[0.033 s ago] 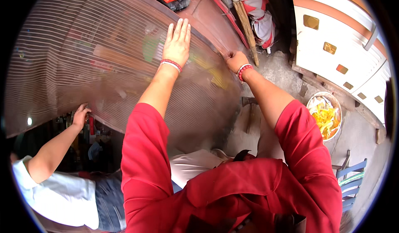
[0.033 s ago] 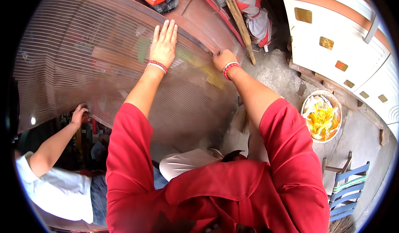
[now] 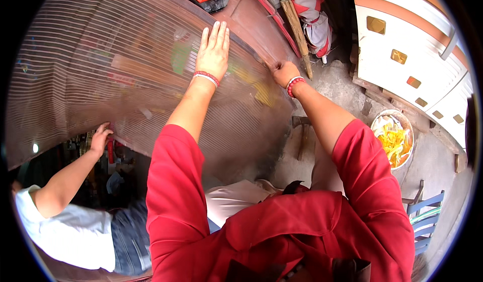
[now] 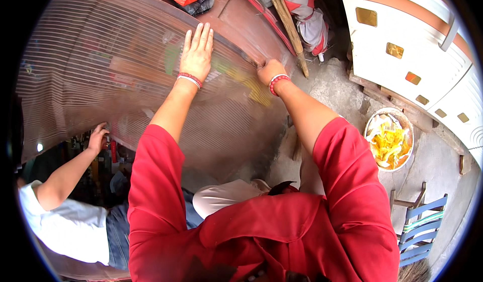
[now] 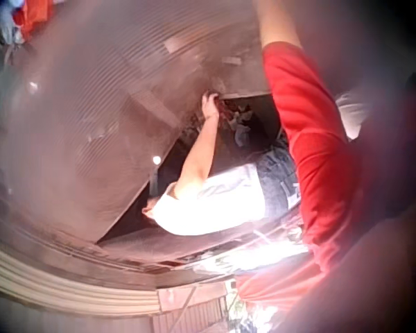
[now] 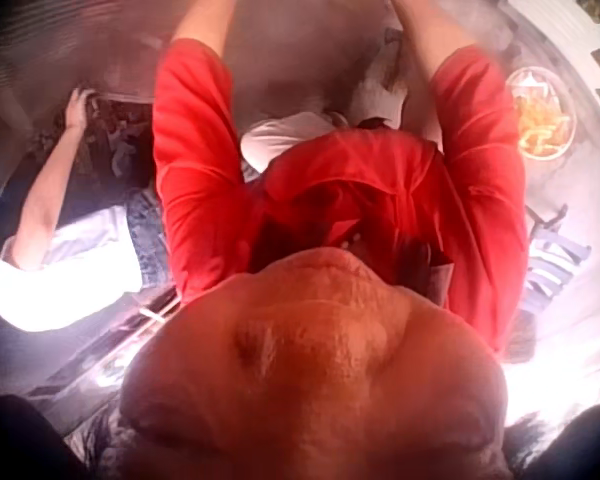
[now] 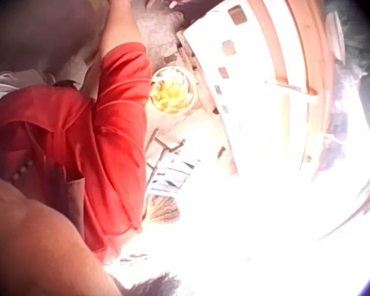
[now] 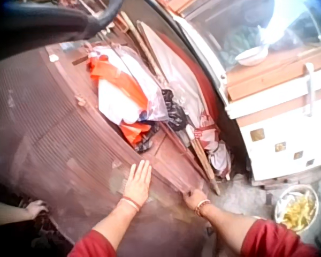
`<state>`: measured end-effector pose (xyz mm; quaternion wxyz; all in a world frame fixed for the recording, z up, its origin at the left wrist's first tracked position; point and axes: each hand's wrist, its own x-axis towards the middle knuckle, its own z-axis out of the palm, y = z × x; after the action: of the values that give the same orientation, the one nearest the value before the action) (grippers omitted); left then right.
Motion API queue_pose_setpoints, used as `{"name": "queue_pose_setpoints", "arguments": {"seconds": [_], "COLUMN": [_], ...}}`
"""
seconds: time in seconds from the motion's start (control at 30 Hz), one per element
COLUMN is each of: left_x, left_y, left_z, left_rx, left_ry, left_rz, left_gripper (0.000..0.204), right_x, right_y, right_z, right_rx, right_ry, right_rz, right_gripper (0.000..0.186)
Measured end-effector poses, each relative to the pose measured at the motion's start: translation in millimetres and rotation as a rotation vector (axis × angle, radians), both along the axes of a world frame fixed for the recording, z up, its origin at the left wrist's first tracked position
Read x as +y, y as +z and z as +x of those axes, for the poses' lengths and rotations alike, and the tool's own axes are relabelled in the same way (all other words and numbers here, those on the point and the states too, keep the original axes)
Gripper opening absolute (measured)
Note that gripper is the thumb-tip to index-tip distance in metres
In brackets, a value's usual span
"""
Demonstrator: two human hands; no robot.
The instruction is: The person sits on the floor and uses a hammer to secure a mesh screen to a wooden frame. They repeatedly tap the screen edge and apply small pieces of tape to hold the mesh in place.
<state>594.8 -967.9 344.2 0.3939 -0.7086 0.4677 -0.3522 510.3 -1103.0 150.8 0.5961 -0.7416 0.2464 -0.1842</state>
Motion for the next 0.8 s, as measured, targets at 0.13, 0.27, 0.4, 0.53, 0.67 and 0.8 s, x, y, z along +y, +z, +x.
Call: {"name": "queue_pose_setpoints", "arguments": {"seconds": [0.13,0.27,0.4,0.53,0.67,0.8], "left_x": [-8.6,5.7,-9.0,-4.7,-5.2,-13.5], "left_y": [-3.2,1.4,-5.6,-16.1,-26.2,-35.8], "left_z": [-3.3,3.1,-1.5,2.0,7.2,6.7], "left_rx": [0.021,0.041,0.086,0.133,0.191,0.279], "left_ry": [0.003,-0.005,-0.056,-0.047,-0.042,-0.123], "left_rz": [0.014,-0.002,-0.017,0.056,0.094,0.061], "left_gripper": [0.056,0.056,0.055,0.053,0.052,0.052], "right_x": [-1.8,-2.2,-19.8,-11.0,-3.7,-3.8], "right_y": [-17.9,-28.8,-70.7,-62.4,-43.5,-50.7], "right_z": [3.0,31.1,54.4,60.4,65.4,67.3], "right_rx": [0.117,0.234,0.106,0.018,0.108,-0.039], "right_ry": [-0.015,0.026,0.004,0.114,0.13,-0.039], "right_rz": [0.012,-0.012,0.048,0.259,0.197,0.171], "right_gripper": [0.026,0.03,0.033,0.039,0.039,0.036]}}
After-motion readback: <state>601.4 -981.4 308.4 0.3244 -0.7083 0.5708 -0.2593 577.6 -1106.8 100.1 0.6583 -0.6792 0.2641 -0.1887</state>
